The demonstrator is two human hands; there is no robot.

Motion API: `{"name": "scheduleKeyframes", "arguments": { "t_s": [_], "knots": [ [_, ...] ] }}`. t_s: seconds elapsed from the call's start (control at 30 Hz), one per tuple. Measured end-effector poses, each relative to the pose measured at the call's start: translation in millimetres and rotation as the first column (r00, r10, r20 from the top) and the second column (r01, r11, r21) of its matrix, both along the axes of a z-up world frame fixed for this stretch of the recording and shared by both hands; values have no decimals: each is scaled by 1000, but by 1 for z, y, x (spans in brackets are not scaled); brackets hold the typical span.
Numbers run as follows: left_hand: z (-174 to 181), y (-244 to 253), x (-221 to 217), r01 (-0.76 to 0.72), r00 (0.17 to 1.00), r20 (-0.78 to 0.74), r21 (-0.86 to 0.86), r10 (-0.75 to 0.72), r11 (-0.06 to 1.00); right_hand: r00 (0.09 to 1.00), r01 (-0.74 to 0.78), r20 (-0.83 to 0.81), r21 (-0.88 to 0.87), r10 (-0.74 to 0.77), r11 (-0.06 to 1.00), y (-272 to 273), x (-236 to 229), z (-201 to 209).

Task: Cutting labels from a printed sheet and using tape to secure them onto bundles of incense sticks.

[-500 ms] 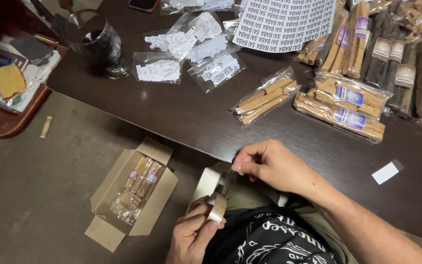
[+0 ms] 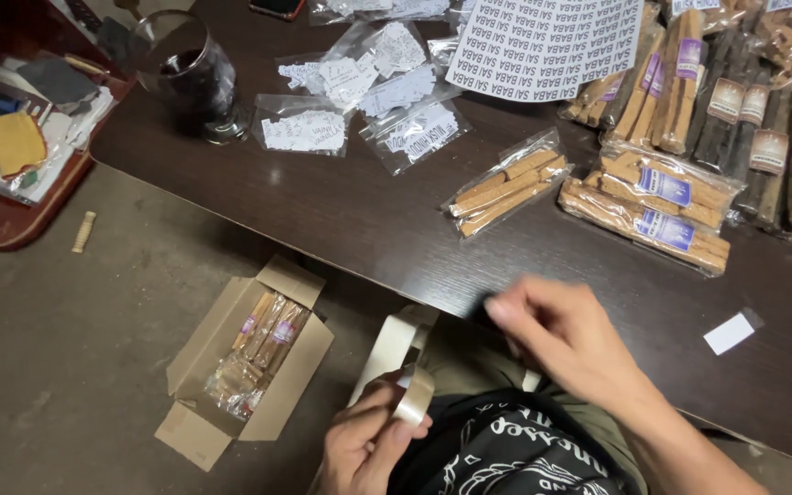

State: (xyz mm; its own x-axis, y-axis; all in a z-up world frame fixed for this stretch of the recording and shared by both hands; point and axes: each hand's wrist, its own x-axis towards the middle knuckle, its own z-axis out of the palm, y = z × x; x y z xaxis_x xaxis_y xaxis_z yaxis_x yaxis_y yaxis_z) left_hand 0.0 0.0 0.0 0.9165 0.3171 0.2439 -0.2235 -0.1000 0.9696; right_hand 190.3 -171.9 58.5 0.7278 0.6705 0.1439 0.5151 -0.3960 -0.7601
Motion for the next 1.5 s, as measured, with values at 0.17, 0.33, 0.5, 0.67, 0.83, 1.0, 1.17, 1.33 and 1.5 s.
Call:
{"name": "scheduleKeyframes", "arguments": {
  "t_s": [0.17, 0.33, 0.5, 0.67, 0.83, 1.0, 1.17, 1.33, 1.5],
  "knots": [
    [21, 6, 3, -63, 986, 154, 8, 61, 998, 401, -119, -818, 400, 412, 909, -24, -38, -35],
    [16, 5, 7, 130, 974, 203, -124, -103, 984, -25, 280, -868, 471, 497, 837, -4, -49, -52],
    [30, 7, 11, 186, 926, 328, 36, -187, 982, 17, 194, -959, 280, 282, 940, 4, -45, -55],
    [20, 15, -3, 380, 858, 136, 481, -496, 790, 265, -22, -879, 406, 397, 913, -4, -35, -60],
    [30, 15, -1, 550, 800, -10, 416, -600, 725, 278, -230, -777, 517, 565, 824, -13, -20, -52],
    [10, 15, -6, 605, 743, -52, 476, -667, 638, 279, -364, -716, 538, 639, 761, -23, -14, -43],
    [11, 16, -11, 644, 740, -157, 446, -654, 622, 305, -206, -708, 604, 637, 770, -35, -29, -45],
    [12, 15, -5, 649, 723, -112, 448, -681, 615, 435, -195, -686, 561, 584, 804, -45, -40, -40],
    [9, 16, -1, 659, 688, -68, 474, -722, 584, 654, -284, -564, 436, 505, 854, -47, -36, -29]
  ]
}}
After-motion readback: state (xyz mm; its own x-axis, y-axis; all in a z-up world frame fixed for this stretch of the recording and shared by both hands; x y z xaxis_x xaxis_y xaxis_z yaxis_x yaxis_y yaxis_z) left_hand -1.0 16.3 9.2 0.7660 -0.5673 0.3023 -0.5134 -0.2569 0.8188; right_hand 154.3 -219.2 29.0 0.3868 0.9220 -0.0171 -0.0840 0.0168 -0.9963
